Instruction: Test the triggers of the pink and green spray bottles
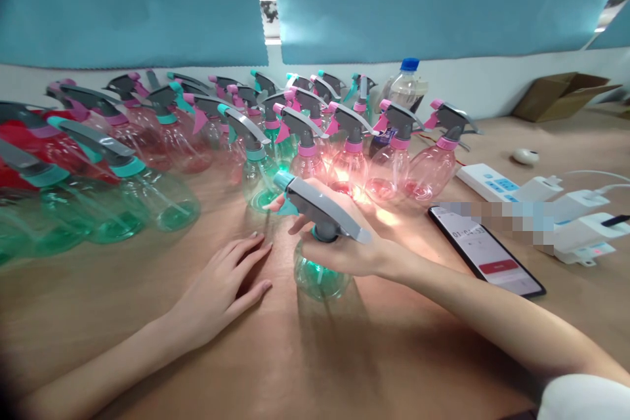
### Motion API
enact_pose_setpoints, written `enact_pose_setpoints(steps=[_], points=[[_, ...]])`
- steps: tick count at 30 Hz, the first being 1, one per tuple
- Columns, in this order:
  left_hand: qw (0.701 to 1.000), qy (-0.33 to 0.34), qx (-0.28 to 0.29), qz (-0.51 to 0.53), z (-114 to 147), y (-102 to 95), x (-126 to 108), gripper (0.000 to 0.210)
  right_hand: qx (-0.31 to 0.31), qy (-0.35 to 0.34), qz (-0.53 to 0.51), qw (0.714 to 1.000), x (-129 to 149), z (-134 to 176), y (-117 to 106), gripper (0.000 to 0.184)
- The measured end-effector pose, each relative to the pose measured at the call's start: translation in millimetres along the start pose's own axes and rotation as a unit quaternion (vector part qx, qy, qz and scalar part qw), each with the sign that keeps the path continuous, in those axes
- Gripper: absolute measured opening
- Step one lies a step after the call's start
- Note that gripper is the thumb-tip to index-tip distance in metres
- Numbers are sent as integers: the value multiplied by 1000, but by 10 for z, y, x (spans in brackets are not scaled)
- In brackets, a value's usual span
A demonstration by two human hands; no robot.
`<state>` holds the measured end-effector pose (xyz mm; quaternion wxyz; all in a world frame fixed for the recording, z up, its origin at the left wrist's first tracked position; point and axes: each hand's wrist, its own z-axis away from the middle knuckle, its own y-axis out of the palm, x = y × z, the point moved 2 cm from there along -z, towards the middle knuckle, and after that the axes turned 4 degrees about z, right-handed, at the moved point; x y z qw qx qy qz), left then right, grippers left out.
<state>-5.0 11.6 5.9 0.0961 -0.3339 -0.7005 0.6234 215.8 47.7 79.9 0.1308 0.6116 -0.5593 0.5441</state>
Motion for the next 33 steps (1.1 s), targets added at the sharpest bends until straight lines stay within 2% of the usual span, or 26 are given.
enact_pose_setpoints(steps=[5, 11, 14, 18, 24, 33], points=[[1000, 0, -2, -1, -4, 1, -6, 45, -18, -15, 3, 1000, 70, -39, 2, 58], [1000, 1, -1, -7, -13, 3, -4, 45, -42, 8, -30, 999, 129, -58, 2, 27], [1000, 2, 1, -11, -12, -2, -4, 45, -42, 17, -27, 999, 131, -53, -3, 23], [1000, 0, -1, -6, -4, -4, 2, 44, -36, 6, -26, 999, 108, -50, -3, 29], [1000, 0, -3, -9, -2, 2, 16, 45, -10, -38, -43, 998, 58, -52, 22, 61], [1000, 4, -1, -15, -5, 6, 24, 46, -3, -48, -57, 997, 15, -40, 29, 65]])
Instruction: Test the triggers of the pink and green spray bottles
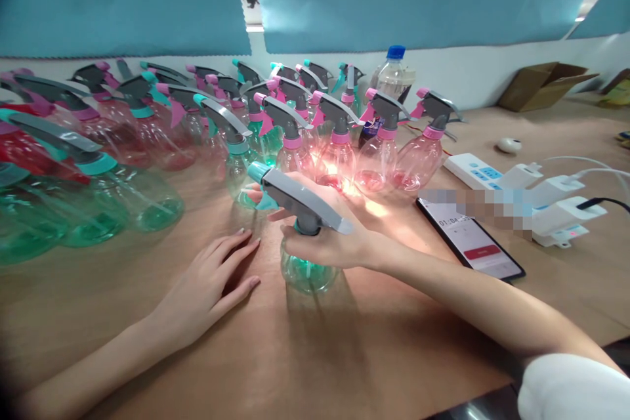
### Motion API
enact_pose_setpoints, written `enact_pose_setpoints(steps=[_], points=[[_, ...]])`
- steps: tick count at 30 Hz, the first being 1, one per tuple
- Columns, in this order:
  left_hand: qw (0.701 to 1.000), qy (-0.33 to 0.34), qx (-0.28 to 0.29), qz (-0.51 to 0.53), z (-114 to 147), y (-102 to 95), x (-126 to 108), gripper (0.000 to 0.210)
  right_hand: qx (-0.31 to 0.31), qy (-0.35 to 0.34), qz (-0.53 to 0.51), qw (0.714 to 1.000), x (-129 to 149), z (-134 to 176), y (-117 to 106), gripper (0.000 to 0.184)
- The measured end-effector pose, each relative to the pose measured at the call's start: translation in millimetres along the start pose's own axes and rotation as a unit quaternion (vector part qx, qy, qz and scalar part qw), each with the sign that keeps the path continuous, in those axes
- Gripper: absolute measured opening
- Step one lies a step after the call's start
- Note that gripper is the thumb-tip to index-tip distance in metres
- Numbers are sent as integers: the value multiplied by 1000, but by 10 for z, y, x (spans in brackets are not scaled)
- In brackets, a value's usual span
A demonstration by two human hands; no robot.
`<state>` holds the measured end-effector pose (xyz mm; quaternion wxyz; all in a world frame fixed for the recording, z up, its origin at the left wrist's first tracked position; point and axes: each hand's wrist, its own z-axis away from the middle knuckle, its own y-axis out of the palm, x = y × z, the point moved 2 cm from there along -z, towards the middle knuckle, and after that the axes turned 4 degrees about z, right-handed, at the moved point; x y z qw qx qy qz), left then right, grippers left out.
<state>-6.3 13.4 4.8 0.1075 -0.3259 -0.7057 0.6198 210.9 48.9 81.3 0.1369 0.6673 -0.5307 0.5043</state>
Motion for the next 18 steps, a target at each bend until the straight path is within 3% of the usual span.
enact_pose_setpoints(steps=[11, 18], points=[[1000, -5, 1, 7, -7, -5, -18, 45, -21, 20, 18, 999, -14, 11, 11, 64], [1000, 2, 2, 1, -1, 8, -5, 46, -13, -16, 28, 999, -24, 16, 5, 61]])
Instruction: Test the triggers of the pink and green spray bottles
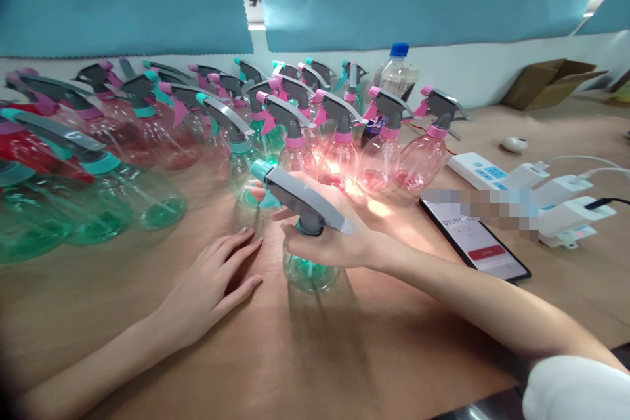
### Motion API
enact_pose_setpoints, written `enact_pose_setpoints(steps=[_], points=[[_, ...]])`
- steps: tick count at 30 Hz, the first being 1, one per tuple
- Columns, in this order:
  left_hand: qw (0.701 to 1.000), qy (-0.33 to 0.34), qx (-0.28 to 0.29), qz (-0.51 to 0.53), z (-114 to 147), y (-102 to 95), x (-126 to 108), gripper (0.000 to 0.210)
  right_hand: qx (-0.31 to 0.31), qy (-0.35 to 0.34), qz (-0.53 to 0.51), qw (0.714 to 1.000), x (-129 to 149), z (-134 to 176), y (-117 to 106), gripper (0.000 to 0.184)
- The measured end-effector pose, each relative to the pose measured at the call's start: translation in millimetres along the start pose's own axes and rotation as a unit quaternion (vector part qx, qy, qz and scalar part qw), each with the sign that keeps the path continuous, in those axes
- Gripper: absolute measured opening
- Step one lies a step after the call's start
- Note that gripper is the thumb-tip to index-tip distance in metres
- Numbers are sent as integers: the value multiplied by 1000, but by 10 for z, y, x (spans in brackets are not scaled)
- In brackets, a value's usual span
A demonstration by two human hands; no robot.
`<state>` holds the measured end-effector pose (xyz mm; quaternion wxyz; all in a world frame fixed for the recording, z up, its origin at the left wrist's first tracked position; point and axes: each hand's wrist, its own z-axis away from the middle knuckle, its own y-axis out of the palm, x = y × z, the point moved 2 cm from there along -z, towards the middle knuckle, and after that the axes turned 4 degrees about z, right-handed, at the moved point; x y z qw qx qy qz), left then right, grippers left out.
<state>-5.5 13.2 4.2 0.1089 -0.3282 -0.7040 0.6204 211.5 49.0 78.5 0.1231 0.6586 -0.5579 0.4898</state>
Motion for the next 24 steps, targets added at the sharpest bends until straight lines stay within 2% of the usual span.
enact_pose_setpoints(steps=[4, 10, 17, 24], points=[[1000, -2, 1, 0, 3, -5, -3, 45, -1, -5, -2, 1000, 9, -7, -3, 62], [1000, -1, 4, -4, 1, -11, -7, 44, -1, 23, 9, 1000, -2, 7, -14, 63], [1000, 2, 3, -8, 1, -7, -8, 45, 3, 11, -25, 1000, -25, 24, -19, 61], [1000, 7, 2, -11, 1, -3, -5, 46, 9, 24, 6, 1000, 12, -2, -33, 61]])
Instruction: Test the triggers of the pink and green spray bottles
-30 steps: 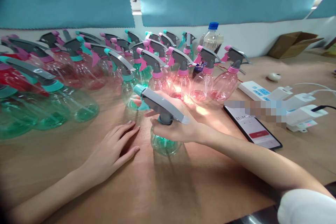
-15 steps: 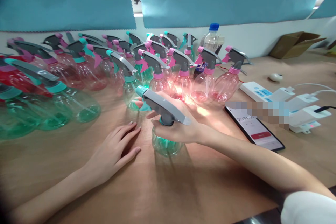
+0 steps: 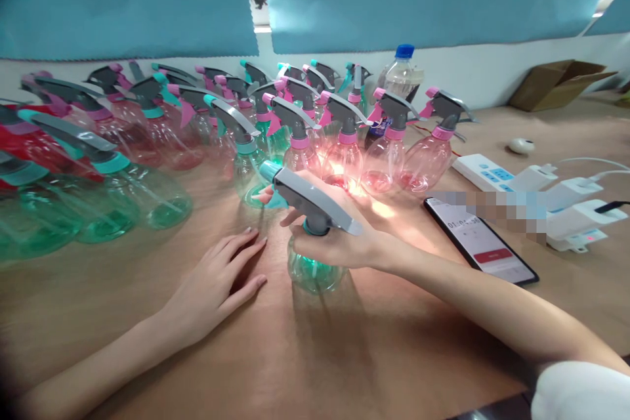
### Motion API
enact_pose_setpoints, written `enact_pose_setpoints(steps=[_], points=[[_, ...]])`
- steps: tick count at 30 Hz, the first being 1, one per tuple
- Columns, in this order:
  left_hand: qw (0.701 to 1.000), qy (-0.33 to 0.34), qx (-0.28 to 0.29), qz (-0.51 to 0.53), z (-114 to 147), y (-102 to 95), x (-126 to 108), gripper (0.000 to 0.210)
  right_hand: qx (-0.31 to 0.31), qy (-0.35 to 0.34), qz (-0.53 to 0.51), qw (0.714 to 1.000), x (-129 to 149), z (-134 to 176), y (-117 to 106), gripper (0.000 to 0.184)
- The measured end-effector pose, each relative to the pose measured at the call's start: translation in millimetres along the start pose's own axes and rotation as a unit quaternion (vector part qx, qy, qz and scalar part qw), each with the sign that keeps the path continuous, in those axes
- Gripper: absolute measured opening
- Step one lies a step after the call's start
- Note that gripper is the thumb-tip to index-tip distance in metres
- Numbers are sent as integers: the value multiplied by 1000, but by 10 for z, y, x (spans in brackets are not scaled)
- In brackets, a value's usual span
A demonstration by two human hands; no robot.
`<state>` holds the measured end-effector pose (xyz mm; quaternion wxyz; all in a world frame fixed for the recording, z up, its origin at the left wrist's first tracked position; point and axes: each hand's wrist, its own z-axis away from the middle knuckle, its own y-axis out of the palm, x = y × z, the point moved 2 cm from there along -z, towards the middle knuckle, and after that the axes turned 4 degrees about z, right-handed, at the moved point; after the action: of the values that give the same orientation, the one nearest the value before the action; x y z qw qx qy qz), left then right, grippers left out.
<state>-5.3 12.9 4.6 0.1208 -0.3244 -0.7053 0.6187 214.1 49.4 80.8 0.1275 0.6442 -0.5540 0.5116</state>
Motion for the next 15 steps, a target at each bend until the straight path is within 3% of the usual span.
enact_pose_setpoints(steps=[7, 15], points=[[1000, -3, 1, 5, 3, 0, -8, 46, -16, 18, 44, 999, 70, -19, -5, 52], [1000, -3, -1, 9, 10, -5, -4, 46, -20, 29, 18, 999, 124, -28, 4, 20]])
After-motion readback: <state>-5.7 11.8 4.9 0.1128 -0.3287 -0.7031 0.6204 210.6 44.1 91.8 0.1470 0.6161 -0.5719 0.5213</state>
